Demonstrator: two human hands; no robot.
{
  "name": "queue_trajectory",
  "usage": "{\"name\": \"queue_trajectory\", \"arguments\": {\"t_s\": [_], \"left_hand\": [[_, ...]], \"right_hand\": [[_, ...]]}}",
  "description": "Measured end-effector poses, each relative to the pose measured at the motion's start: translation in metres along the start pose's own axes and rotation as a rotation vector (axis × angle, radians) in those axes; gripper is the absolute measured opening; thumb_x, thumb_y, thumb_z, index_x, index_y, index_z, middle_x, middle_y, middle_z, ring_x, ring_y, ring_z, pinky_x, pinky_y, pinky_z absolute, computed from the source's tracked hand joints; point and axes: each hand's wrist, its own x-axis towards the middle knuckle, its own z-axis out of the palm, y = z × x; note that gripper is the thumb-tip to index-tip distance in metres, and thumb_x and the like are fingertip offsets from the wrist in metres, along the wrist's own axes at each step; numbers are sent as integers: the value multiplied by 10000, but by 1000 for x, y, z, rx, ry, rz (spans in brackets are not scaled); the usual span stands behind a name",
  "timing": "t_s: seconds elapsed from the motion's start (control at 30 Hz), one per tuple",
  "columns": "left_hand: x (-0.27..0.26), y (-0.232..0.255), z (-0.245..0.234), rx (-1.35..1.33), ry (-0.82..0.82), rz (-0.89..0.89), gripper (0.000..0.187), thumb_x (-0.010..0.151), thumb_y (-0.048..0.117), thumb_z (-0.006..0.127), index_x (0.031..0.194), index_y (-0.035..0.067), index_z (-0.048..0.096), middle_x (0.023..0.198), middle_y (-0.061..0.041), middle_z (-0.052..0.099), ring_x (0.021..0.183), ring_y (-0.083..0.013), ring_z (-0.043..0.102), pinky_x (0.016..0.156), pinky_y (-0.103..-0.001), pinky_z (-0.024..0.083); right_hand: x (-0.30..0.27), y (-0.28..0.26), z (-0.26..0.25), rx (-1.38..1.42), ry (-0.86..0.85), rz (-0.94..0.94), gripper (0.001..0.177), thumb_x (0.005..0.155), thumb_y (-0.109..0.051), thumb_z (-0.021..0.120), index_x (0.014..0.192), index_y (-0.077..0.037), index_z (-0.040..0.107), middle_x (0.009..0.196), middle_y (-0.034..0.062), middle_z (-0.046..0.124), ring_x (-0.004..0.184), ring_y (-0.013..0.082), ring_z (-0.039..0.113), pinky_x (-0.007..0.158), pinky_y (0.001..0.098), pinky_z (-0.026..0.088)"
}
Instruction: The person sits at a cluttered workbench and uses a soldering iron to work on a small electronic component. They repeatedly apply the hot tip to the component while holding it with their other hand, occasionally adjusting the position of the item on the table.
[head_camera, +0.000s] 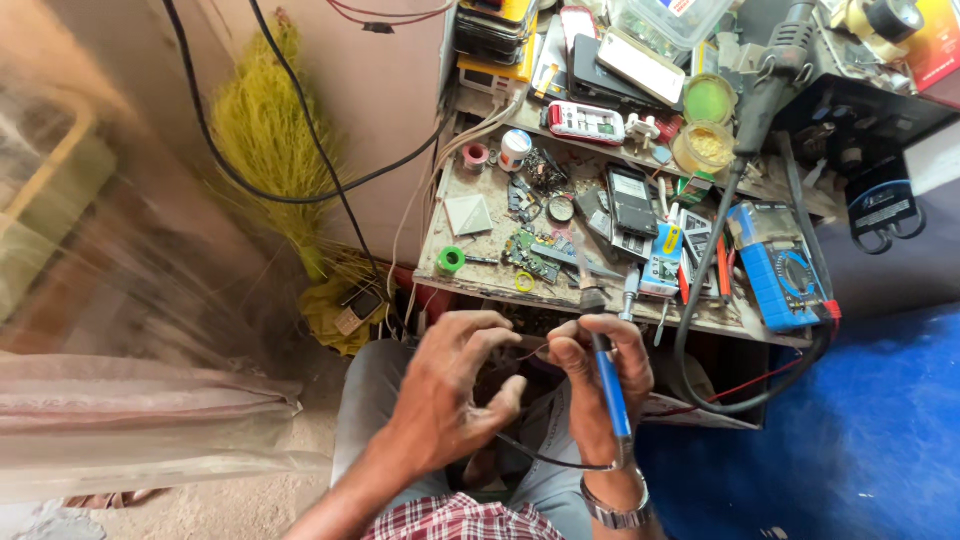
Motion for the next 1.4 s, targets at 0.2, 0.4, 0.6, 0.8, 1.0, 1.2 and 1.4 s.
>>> {"name": "queue_trajectory", "arguments": {"t_s": [0.2, 0.4, 0.6, 0.8, 1.0, 1.2, 1.4], "left_hand": [[-19, -7, 22, -528, -10, -391, 117, 947, 104, 744, 1016, 12, 724, 958, -68, 746, 877, -145, 723, 771, -259, 571], [-38, -14, 34, -740, 80, -607, 88, 927, 68, 753, 951, -17, 757, 886, -41, 743, 816, -77, 665, 724, -245, 537], [-42, -13, 34, -787, 110, -629, 94, 929, 72, 751, 954, -18, 757, 890, -27, 739, 807, -55, 669, 710, -228, 549], [-40, -9, 33, -744, 80, -594, 105, 936, 82, 742, 984, -10, 762, 901, -36, 746, 814, -68, 694, 715, -232, 565], [-41, -11, 32, -629, 38, -572, 118, 939, 100, 732, 981, -5, 761, 876, -41, 749, 797, -77, 693, 704, -240, 559], [-46, -15, 36, -674, 5, -573, 183, 985, 151, 677, 966, -19, 743, 876, -32, 733, 814, -89, 673, 720, -254, 546], [-54, -24, 43, -929, -80, -755, 277, 1029, 241, 614, 1013, -8, 733, 884, -20, 716, 821, -81, 640, 756, -254, 537]], "right_hand": [[-11, -2, 10, 13, -95, 21, 323, 901, -70, 796, 1188, -71, 647, 960, 108, 755, 851, 130, 700, 769, 275, 595], [-12, 1, 11, 226, -1, 109, 292, 949, -59, 755, 1218, -57, 641, 999, 131, 766, 838, 147, 696, 735, 279, 564], [-17, -6, 12, 106, -109, 130, 382, 898, -14, 776, 1243, -61, 617, 1009, 109, 756, 799, 111, 654, 722, 244, 541], [-18, -13, 14, 77, -115, 159, 338, 918, 2, 759, 1223, -40, 619, 994, 95, 743, 845, 102, 671, 751, 231, 545], [-18, -11, 12, -43, -157, 86, 330, 929, 8, 748, 1219, -44, 600, 991, 84, 747, 848, 75, 678, 726, 193, 542], [-17, -10, 7, 3, -200, 70, 333, 927, 4, 746, 1217, -42, 589, 990, 94, 756, 867, 103, 717, 757, 230, 599], [-17, -14, 6, 32, -192, 137, 355, 920, -5, 745, 1228, -40, 570, 982, 104, 752, 840, 119, 721, 742, 255, 614]]}}
